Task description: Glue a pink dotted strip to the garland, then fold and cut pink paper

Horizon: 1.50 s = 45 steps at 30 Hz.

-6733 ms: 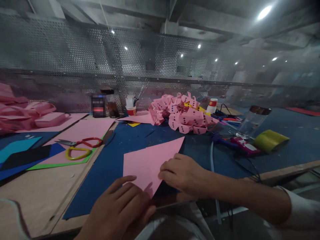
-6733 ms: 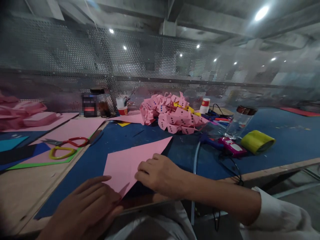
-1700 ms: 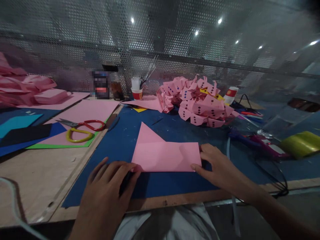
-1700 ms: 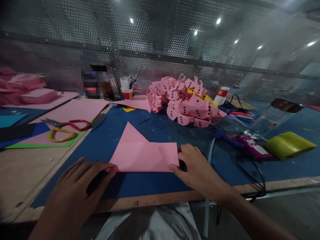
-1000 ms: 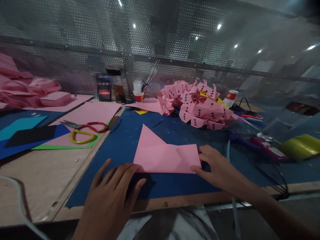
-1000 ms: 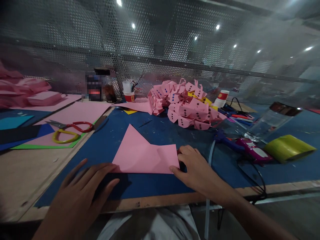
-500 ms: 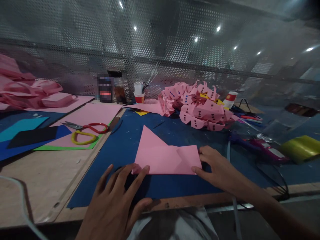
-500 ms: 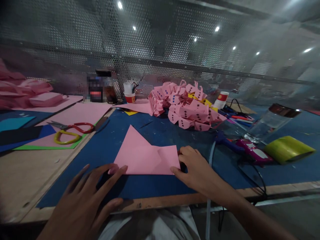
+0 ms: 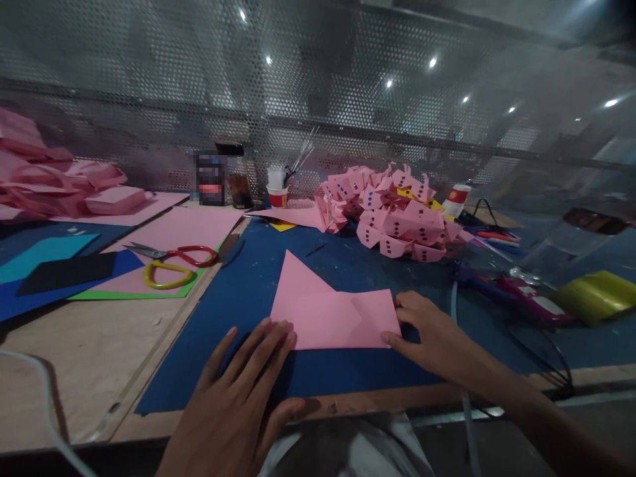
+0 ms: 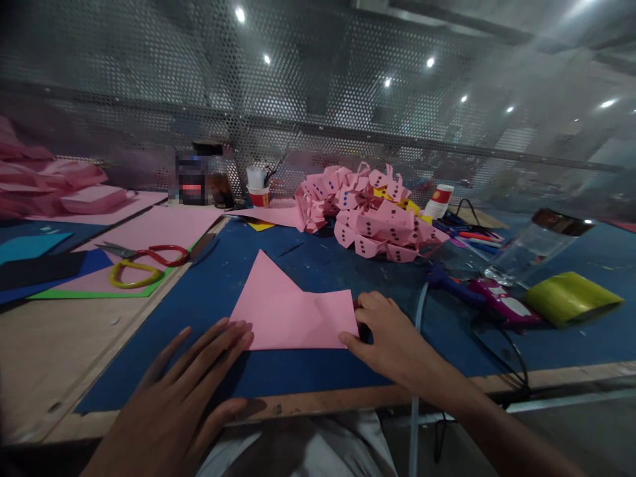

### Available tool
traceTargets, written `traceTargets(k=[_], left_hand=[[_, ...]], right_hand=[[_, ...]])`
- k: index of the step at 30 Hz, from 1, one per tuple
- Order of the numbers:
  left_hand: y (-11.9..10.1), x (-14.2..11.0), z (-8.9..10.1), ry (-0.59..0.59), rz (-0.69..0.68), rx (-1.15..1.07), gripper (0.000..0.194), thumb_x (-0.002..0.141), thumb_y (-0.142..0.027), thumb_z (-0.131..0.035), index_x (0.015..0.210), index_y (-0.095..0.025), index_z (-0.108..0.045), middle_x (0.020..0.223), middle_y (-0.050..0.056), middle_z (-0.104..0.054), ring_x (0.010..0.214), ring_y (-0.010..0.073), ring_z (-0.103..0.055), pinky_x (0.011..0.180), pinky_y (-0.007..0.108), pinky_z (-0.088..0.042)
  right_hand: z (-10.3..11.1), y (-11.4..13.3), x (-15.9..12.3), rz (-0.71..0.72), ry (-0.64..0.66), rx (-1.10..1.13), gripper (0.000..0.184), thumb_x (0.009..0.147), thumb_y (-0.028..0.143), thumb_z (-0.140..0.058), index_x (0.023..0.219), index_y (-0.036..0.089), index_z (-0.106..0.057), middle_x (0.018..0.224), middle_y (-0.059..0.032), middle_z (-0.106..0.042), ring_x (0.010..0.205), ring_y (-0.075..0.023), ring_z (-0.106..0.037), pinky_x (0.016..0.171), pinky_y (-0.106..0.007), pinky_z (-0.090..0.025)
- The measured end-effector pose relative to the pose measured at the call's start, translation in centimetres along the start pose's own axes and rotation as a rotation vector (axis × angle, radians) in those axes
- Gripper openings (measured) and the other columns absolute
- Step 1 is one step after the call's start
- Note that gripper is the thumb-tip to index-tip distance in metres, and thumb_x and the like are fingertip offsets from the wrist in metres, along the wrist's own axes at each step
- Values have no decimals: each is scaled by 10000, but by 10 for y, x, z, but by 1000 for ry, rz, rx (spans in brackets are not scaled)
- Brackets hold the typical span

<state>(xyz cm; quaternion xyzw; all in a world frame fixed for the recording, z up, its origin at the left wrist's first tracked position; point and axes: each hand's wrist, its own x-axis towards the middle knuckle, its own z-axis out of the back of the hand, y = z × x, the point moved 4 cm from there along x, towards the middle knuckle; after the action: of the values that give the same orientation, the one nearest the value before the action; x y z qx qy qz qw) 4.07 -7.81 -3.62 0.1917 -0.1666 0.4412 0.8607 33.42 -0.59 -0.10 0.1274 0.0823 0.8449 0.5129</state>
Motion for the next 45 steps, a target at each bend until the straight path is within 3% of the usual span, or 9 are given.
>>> traceTargets(k=[20,31,45], left_hand=[[-2,-1,1,-25,32,-3,740,966,-584,-537,1558,-161,-400,1548,116,-524,1419,309,-470,1265,525,-91],[-1,-1,2,4,33,25,787,902,-710,-549,1573,-329,-397,1552,64,-525,1394,357,-470,1240,569,-83],[1,-4,-2,16,7,18,878,861,-774,-548,1576,-287,-397,1558,113,-509,1450,373,-402,1234,622,-83]], right_hand=[[-1,0,1,9,-2,5,166,940,311,-643,847,181,-687,1063,-105,-640,1032,-280,-576,901,-462,-472],[2,3,2,-9,-4,11,221,917,300,-664,744,184,-591,987,-72,-607,974,-251,-566,849,-414,-463],[1,2,1,1,-28,3,228,916,299,-669,737,190,-580,969,-69,-603,966,-241,-563,828,-385,-457]])
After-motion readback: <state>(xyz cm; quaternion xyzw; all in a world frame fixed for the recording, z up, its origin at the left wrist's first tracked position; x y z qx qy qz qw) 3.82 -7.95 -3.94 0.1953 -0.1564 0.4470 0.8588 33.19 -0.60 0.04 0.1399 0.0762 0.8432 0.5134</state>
